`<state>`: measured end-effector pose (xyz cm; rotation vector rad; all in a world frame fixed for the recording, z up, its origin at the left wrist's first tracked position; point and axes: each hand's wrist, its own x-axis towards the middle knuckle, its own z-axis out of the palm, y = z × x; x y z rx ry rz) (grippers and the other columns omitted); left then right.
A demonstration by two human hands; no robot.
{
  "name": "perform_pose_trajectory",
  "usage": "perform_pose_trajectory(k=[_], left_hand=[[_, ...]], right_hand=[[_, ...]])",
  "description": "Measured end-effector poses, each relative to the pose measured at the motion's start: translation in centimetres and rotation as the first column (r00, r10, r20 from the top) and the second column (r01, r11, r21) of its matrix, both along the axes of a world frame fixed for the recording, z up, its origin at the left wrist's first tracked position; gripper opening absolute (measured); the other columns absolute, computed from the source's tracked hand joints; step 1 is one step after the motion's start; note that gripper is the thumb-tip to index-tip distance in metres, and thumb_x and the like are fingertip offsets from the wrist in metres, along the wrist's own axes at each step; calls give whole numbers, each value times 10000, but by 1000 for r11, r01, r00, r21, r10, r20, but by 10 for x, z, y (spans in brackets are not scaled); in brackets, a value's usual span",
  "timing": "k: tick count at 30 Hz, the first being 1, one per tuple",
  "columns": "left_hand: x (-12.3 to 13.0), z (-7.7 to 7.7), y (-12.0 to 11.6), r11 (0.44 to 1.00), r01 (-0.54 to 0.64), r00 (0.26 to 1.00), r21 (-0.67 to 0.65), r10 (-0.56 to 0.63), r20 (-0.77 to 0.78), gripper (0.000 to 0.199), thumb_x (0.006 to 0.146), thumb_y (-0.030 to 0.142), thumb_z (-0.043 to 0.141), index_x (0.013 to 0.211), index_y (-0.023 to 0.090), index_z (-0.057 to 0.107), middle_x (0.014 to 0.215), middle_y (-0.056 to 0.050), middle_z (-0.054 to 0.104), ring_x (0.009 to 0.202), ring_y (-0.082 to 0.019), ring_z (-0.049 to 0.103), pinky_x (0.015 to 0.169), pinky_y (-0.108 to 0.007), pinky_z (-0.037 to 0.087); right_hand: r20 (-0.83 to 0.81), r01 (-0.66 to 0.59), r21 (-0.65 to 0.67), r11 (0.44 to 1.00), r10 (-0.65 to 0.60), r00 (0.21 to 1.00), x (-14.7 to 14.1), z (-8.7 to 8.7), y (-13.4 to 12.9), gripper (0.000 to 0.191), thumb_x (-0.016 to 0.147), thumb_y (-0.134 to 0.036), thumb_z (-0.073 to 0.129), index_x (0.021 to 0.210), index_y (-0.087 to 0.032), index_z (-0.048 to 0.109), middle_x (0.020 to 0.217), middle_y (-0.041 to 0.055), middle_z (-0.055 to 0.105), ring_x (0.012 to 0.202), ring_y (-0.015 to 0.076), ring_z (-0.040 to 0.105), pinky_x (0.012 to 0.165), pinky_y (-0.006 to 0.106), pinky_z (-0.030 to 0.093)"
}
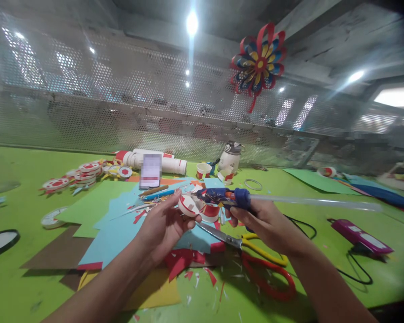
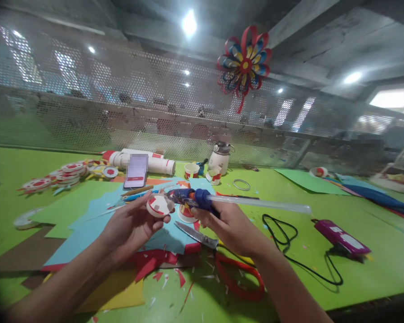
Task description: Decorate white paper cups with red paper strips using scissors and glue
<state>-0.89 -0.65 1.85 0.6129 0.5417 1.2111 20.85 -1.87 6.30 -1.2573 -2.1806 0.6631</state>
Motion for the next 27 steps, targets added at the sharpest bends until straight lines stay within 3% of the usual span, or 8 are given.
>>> perform_pose_trajectory(k=[7,17,27], left_hand=[[-1,0,1,1000,8,1000,15,-8,12,259,900,240,475,869,45,642,767,-158,695,571,-194,656,470,-228,480],[-1,-1,0,1000,-2,1000,-4,2,-3,266,908,232,464,865,41,644,769,-162,696,572,-188,657,475,-223,489],[-1,0,0,999,20,1000,40,-20,11,297,914,227,446,852,38,666,767,-159,695,588,-189,663,475,-215,494]], right_hand=[[-7,-1,33,999,1,1000,0,-4,-3,483,902,-574,412,938,-162,662,748,31,584,649,134,483,558,243,372],[-18,27,42,999,-26,999,-4,-2,-4,487,887,-593,424,809,-161,636,670,8,543,573,112,426,517,234,346],[-65,25,-2,1000,-25,998,-4,-3,-6,506,883,-607,427,891,-160,666,728,35,615,618,128,505,547,240,379]])
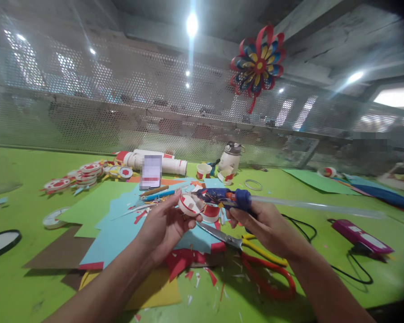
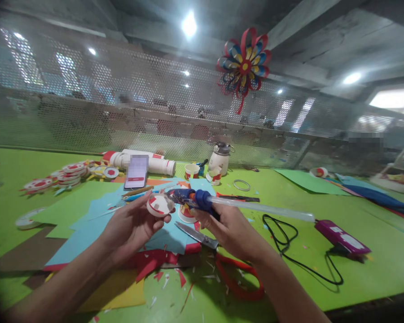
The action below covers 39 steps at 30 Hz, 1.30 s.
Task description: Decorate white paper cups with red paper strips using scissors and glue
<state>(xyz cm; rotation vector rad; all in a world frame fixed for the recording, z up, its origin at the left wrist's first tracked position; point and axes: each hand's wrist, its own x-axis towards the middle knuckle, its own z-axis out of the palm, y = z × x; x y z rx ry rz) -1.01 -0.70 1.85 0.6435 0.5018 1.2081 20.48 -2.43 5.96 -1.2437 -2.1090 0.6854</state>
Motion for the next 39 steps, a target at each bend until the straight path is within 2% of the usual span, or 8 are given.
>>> perform_pose_trajectory(k=[3,8,15,23,30,39], left_hand=[[0,1,0,1000,9,1000,10,-9,-1,294,915,221,440,862,39,666,778,-159,694,587,-182,659,470,-210,492],[0,0,1,1000,15,1000,-1,-15,-1,277,917,230,446,881,50,655,783,-146,687,589,-178,657,472,-215,495],[0,-1,0,1000,-6,1000,-12,6,-10,229,900,221,480,878,61,642,789,-150,687,586,-182,659,477,-227,499],[1,0,1,1000,-10,1000,-19,9,-21,242,903,217,470,863,54,645,777,-155,695,590,-185,658,479,-226,495],[0,-1,-1,1000,-13,999,-18,12,-34,236,905,210,462,858,60,639,775,-159,692,590,-186,659,485,-229,498],[2,0,-2,1000,-9,1000,-9,9,-23,221,893,222,492,867,67,647,798,-159,691,590,-181,660,487,-228,508]], right_hand=[[-15,-6,-4,1000,6,1000,1,-2,1,515,881,-609,429,914,-156,672,762,53,636,675,149,551,575,250,406],[-2,3,23,1000,-3,1000,0,-3,0,510,892,-591,423,870,-143,666,735,54,634,612,134,541,545,248,399],[-9,-17,48,999,17,1000,-2,-1,-2,470,902,-561,435,875,-155,670,765,59,653,671,152,577,586,257,428],[27,15,21,1000,-15,1000,-1,0,-3,493,888,-586,438,800,-154,658,760,56,645,677,154,558,586,258,418],[50,2,58,998,-5,999,-1,0,-3,474,899,-568,433,800,-155,643,728,34,611,636,133,506,565,248,391],[14,-8,63,998,7,1000,3,-2,-1,458,908,-557,422,741,-163,588,744,40,600,667,144,531,572,249,402]])
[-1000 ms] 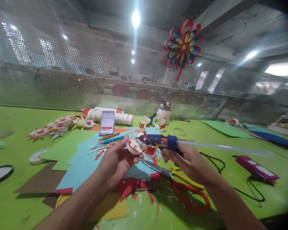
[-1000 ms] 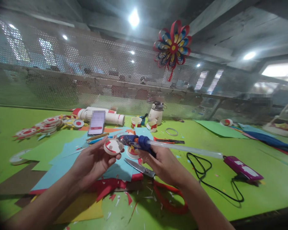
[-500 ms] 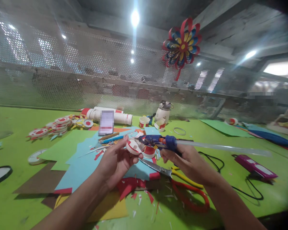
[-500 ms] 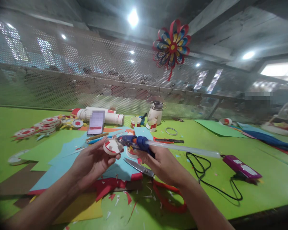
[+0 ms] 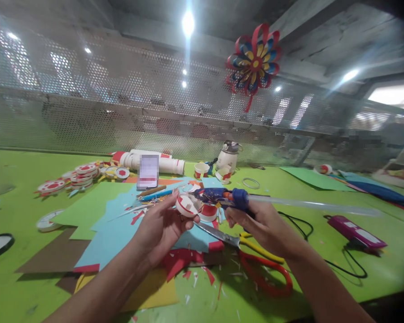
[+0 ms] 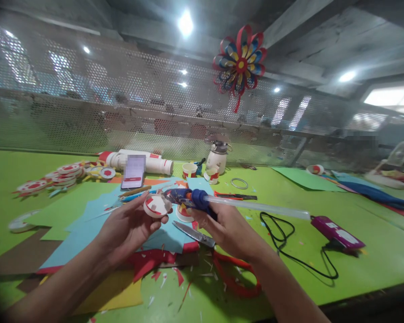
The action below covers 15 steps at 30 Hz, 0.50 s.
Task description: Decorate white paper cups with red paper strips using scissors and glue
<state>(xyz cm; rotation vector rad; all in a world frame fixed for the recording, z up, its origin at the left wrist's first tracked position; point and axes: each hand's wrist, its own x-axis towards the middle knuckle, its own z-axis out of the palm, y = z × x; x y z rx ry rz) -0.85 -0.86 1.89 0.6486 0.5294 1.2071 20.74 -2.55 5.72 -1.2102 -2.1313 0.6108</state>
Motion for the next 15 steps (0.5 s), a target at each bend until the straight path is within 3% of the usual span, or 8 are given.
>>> perform_pose_trajectory(k=[15], left_hand=[[0,0,1,1000,9,1000,0,-9,-2,223,885,220,501,876,60,656,783,-148,696,590,-184,665,494,-230,515]], right_hand=[[24,33,13,999,-34,999,1,1,-1,471,908,-566,414,785,-161,620,745,36,596,683,154,529,598,261,409]])
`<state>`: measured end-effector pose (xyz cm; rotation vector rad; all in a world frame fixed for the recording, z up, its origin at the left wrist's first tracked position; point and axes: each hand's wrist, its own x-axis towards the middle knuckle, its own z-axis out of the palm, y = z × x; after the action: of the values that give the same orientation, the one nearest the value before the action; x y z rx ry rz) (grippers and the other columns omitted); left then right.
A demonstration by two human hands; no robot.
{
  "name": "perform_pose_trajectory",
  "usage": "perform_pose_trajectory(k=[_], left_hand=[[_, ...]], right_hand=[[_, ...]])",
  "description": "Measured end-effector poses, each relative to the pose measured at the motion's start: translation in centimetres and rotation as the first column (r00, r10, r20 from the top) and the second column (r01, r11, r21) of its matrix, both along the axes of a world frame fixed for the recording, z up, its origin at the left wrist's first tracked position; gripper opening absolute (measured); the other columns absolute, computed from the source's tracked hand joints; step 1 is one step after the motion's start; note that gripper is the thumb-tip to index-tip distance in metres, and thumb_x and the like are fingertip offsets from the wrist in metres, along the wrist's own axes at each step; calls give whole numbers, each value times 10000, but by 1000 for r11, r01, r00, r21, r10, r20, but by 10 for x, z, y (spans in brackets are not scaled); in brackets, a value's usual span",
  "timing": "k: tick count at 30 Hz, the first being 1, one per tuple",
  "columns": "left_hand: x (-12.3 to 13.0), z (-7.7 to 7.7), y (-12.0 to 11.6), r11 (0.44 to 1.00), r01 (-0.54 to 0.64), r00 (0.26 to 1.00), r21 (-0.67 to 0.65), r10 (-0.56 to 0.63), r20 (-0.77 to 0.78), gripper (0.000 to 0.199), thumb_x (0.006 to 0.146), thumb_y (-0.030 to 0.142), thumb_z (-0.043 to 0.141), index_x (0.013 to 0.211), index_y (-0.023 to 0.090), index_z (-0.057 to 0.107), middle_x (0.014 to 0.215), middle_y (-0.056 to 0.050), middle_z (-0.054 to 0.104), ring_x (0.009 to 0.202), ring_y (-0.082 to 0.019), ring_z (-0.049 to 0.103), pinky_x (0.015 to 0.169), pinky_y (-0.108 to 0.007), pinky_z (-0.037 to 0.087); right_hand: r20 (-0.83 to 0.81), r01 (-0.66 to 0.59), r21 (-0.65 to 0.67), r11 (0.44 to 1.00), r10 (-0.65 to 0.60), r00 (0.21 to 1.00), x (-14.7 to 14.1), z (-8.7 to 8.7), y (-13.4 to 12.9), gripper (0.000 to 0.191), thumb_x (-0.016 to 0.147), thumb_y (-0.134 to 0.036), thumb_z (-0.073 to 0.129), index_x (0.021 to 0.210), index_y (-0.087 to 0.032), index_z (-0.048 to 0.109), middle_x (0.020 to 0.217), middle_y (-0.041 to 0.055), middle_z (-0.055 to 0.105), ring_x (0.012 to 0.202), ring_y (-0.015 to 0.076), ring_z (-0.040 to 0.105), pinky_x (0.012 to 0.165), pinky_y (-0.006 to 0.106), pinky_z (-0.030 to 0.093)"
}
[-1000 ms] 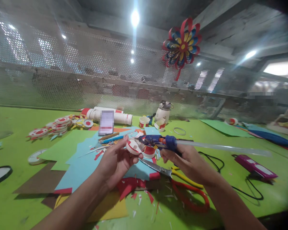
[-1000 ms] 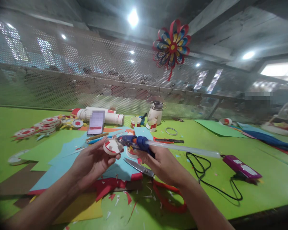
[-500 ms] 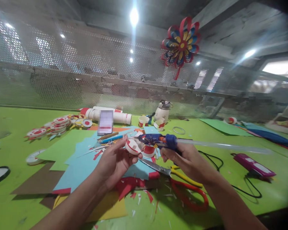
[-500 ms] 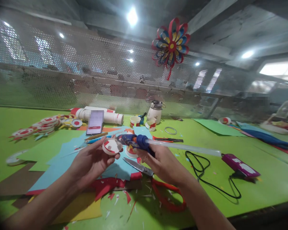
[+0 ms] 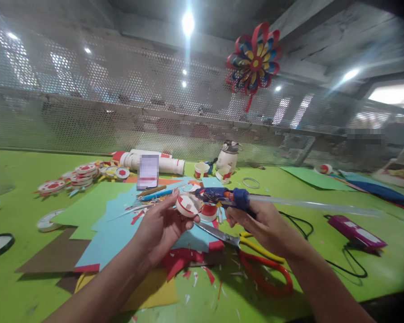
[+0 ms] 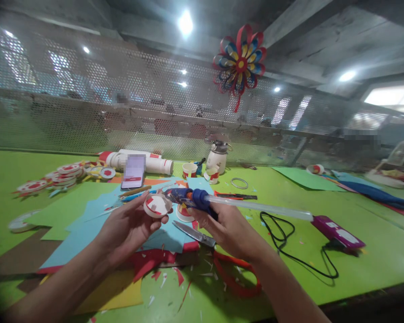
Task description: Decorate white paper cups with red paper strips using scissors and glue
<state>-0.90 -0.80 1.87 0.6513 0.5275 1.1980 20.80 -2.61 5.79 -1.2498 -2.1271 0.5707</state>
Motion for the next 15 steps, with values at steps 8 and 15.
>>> perform_pose_trajectory(k=[8,15], left_hand=[[-1,-1,0,1000,-22,1000,-13,22,-3,243,897,222,479,848,54,648,768,-171,694,588,-193,664,477,-231,502],[0,0,0,1000,-24,1000,-19,23,-20,235,905,216,459,874,59,632,756,-165,691,589,-199,662,483,-235,494]], right_hand=[[14,-12,7,1000,12,1000,-2,0,0,469,894,-570,441,773,-163,639,742,47,640,664,156,559,568,255,422],[43,-9,-1,1000,9,999,-3,2,-1,483,883,-591,440,767,-169,644,727,37,632,645,146,535,566,259,406]])
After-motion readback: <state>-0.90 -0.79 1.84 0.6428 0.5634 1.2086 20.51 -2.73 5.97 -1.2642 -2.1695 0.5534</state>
